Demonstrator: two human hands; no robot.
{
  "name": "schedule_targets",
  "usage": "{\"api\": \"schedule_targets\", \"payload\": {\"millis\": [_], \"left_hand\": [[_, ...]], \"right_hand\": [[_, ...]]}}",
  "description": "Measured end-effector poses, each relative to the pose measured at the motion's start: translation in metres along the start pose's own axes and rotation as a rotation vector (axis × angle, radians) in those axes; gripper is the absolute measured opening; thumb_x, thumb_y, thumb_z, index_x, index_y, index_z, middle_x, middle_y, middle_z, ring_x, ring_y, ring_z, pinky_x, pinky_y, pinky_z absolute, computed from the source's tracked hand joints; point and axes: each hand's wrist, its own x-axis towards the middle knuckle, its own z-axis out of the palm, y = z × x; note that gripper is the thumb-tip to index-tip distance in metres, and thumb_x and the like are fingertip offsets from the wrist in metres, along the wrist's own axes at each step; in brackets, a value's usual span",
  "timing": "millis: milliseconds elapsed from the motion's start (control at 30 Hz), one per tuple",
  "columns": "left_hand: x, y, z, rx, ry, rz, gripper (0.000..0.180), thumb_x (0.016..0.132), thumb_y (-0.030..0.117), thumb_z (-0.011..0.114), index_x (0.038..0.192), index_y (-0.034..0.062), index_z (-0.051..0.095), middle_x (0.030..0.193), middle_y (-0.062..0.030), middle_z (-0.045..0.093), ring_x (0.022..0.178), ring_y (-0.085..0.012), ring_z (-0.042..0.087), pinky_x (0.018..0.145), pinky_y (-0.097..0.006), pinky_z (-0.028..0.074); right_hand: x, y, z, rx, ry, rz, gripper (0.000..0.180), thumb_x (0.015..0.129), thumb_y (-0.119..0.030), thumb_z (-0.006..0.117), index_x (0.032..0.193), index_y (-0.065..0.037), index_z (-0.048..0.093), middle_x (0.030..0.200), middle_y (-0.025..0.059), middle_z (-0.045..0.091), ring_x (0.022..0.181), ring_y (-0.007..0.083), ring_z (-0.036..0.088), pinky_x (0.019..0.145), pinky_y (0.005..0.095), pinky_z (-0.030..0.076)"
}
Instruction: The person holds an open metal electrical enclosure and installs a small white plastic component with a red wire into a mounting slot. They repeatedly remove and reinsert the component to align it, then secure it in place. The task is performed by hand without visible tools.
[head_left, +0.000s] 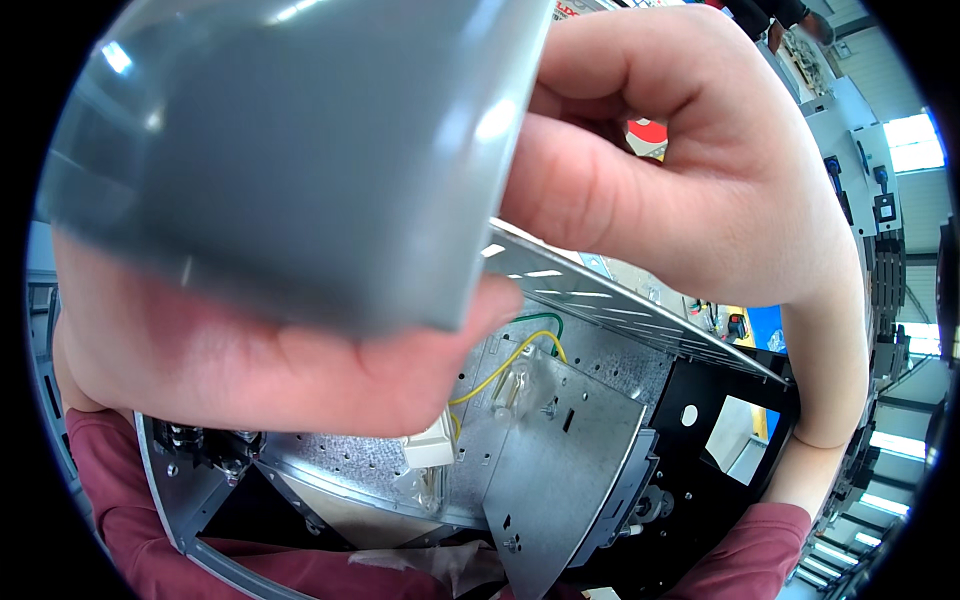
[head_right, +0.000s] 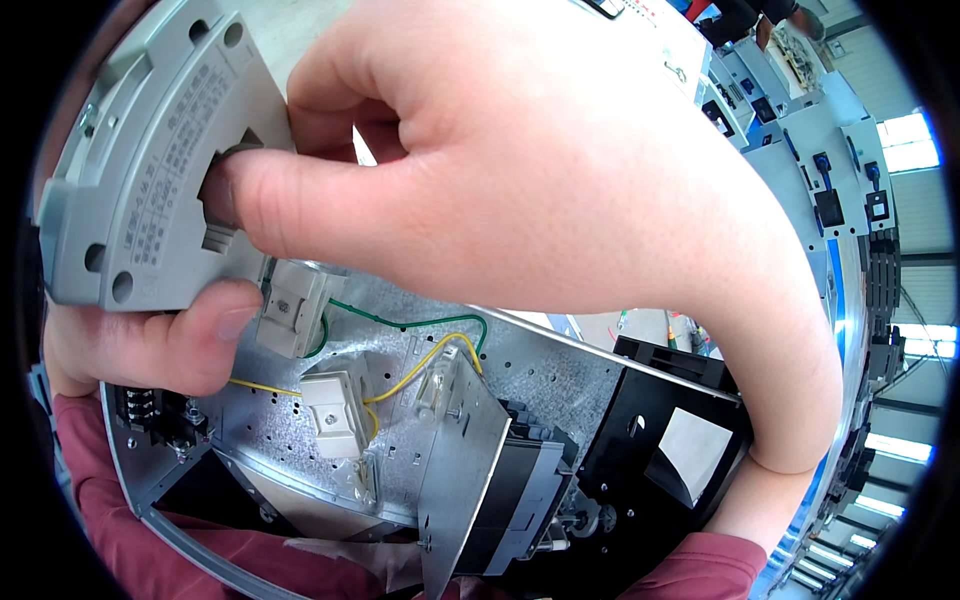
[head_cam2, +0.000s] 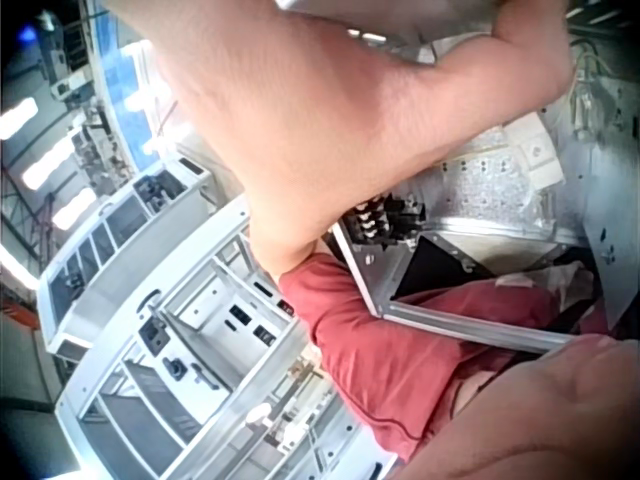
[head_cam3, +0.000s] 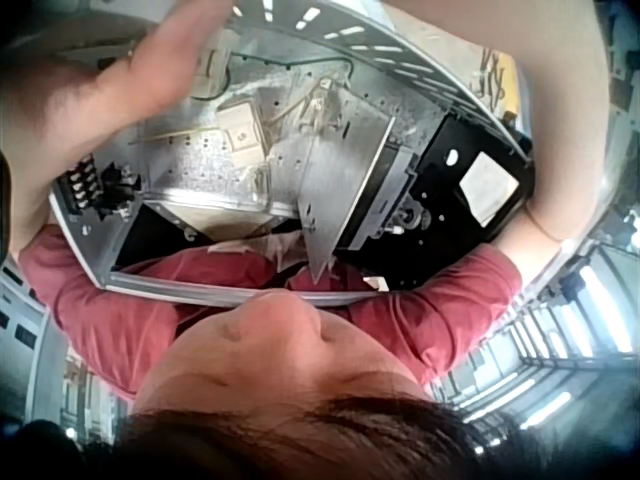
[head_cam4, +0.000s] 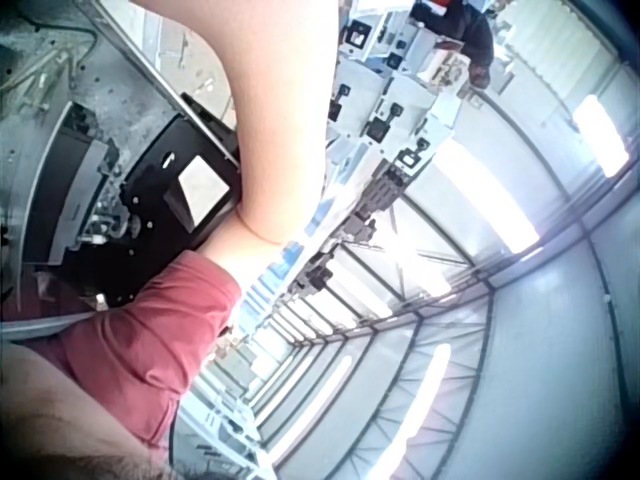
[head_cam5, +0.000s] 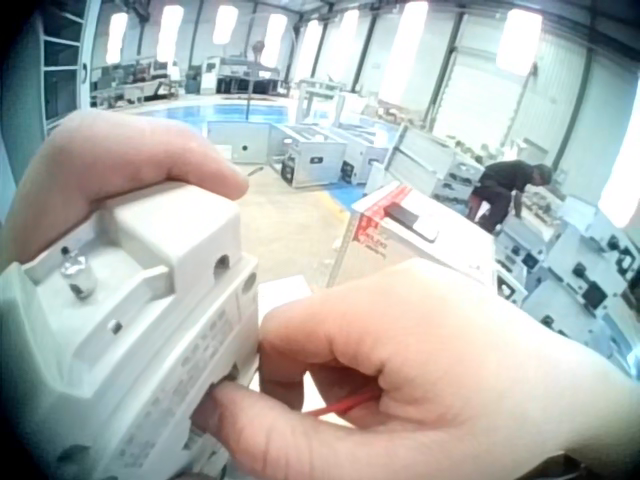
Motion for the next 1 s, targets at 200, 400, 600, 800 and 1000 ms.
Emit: {"api": "schedule_targets", "payload": {"millis": [200,400,600,800,1000], "left_hand": [[-0.001,0.000,0.004,0.014,0.036,0.023,0.088,0.080,0.015,0.095,0.157,0.0002,0.056,0.146,-0.0108,0.067,0.133,-0.0218,0.063,0.113,-0.036,0.051],[-0.002,-0.009,0.001,0.056,0.068,0.128,0.099,0.076,0.017,0.096,0.161,-0.0001,0.049,0.149,-0.0126,0.062,0.135,-0.0229,0.062,0.114,-0.036,0.050],[0.022,0.015,0.002,0.214,0.222,0.198,0.119,0.070,0.036,0.095,0.167,0.0016,0.036,0.154,-0.0136,0.054,0.136,-0.0252,0.060,0.112,-0.037,0.052],[0.043,0.011,0.008,0.363,0.152,0.271,0.114,0.078,0.048,0.086,0.168,0.0028,0.033,0.164,-0.0161,0.042,0.137,-0.0315,0.062,0.110,-0.041,0.055],[0.029,0.012,0.006,0.422,0.259,0.179,0.112,0.076,0.044,0.085,0.167,0.0033,0.035,0.166,-0.0144,0.040,0.136,-0.0288,0.059,0.112,-0.041,0.050]], "right_hand": [[-0.001,0.003,0.000,-0.002,-0.005,0.005,0.014,0.094,-0.020,0.079,0.094,-0.006,0.076,0.079,-0.0001,0.068,0.072,0.0110,0.065,0.057,0.0309,0.053],[-0.003,0.005,0.001,-0.003,-0.009,0.014,0.014,0.093,-0.020,0.079,0.094,-0.007,0.075,0.080,-0.0005,0.067,0.072,0.0116,0.066,0.056,0.0315,0.053],[-0.010,0.002,-0.008,-0.014,-0.021,0.011,0.013,0.093,-0.021,0.079,0.094,-0.008,0.075,0.081,-0.0009,0.067,0.073,0.0121,0.067,0.056,0.0320,0.054],[-0.047,0.007,-0.016,-0.084,-0.037,0.073,0.012,0.092,-0.021,0.078,0.093,-0.009,0.075,0.082,-0.0013,0.067,0.074,0.0127,0.068,0.056,0.0326,0.054],[-0.073,-0.009,-0.020,-0.135,-0.107,0.046,0.012,0.091,-0.021,0.078,0.093,-0.010,0.074,0.082,-0.0018,0.066,0.075,0.0133,0.068,0.056,0.0332,0.055]]}}
